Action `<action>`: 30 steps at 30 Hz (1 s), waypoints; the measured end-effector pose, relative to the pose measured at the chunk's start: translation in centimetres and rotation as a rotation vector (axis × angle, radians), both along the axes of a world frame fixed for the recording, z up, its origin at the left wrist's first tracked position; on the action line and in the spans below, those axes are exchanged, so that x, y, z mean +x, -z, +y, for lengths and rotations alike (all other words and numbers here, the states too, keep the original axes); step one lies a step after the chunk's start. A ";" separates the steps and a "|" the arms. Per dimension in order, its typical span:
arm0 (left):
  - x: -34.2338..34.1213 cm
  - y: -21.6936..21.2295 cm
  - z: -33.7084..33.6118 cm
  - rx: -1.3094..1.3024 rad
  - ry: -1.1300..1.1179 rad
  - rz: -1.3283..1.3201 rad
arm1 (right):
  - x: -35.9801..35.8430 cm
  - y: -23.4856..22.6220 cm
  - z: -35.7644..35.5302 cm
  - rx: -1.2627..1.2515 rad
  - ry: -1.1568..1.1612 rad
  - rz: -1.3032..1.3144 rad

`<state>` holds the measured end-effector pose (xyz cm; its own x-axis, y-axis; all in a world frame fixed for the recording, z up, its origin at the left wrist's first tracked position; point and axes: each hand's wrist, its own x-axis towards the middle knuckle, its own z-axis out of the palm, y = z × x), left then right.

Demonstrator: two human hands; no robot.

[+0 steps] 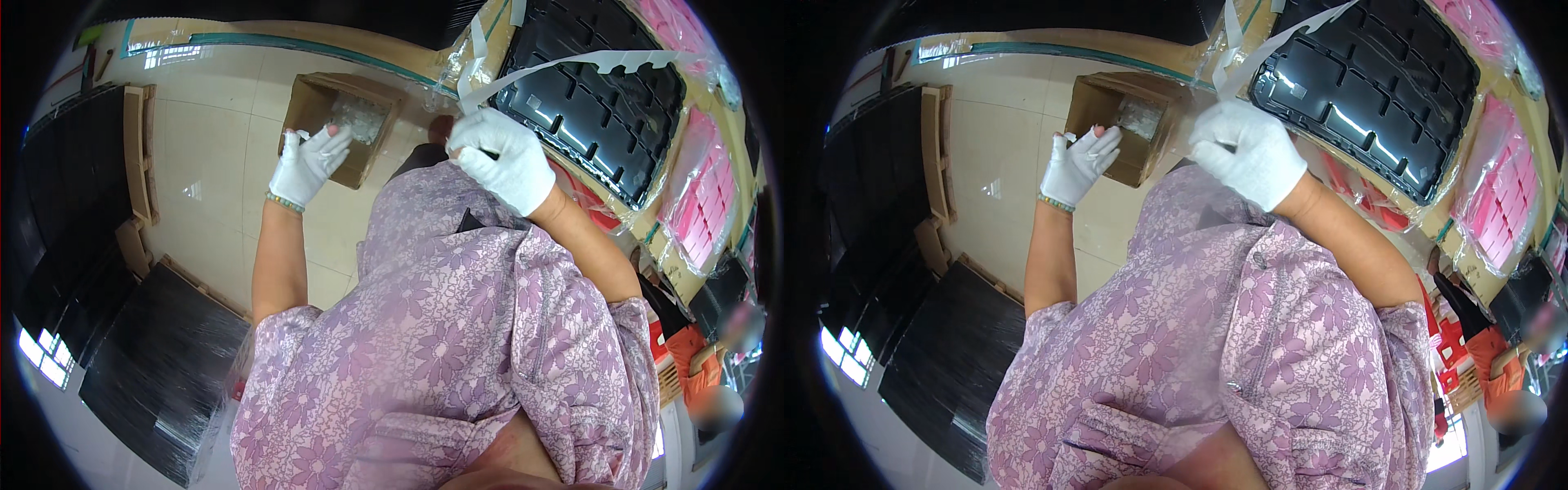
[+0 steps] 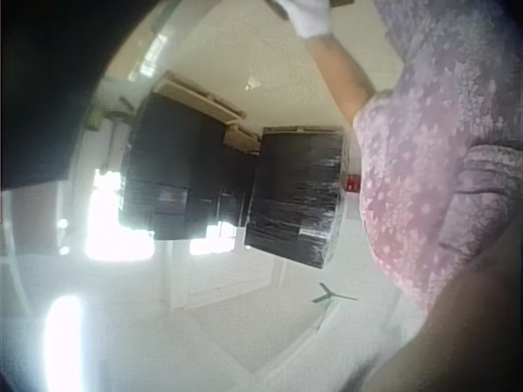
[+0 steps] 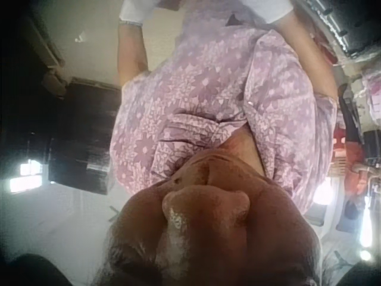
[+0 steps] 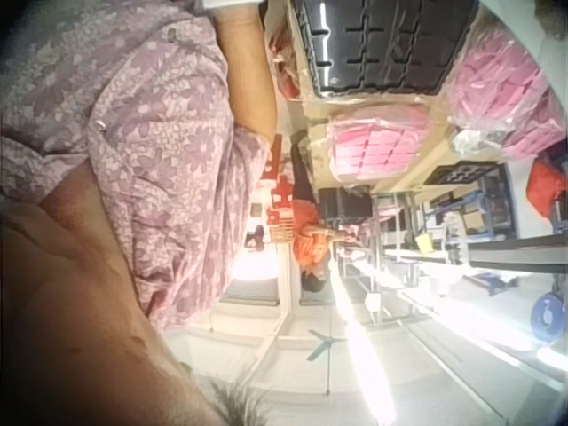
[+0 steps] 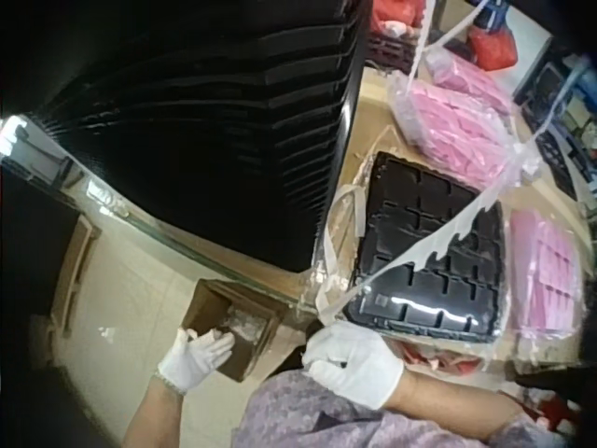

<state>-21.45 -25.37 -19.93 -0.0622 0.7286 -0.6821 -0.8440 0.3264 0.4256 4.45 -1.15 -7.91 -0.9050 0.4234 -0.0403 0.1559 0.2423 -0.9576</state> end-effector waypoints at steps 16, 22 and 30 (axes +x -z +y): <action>3.4 -8.9 1.4 0.411 0.159 0.027 | -8.9 2.5 -3.0 0.001 -0.244 -0.129; 4.9 -7.3 -1.5 0.386 -0.063 0.033 | -10.3 2.1 -3.9 -0.278 -0.515 -0.342; 6.6 -7.5 -1.8 0.013 -0.163 0.357 | -11.0 -0.9 -4.9 -0.653 -0.450 -0.173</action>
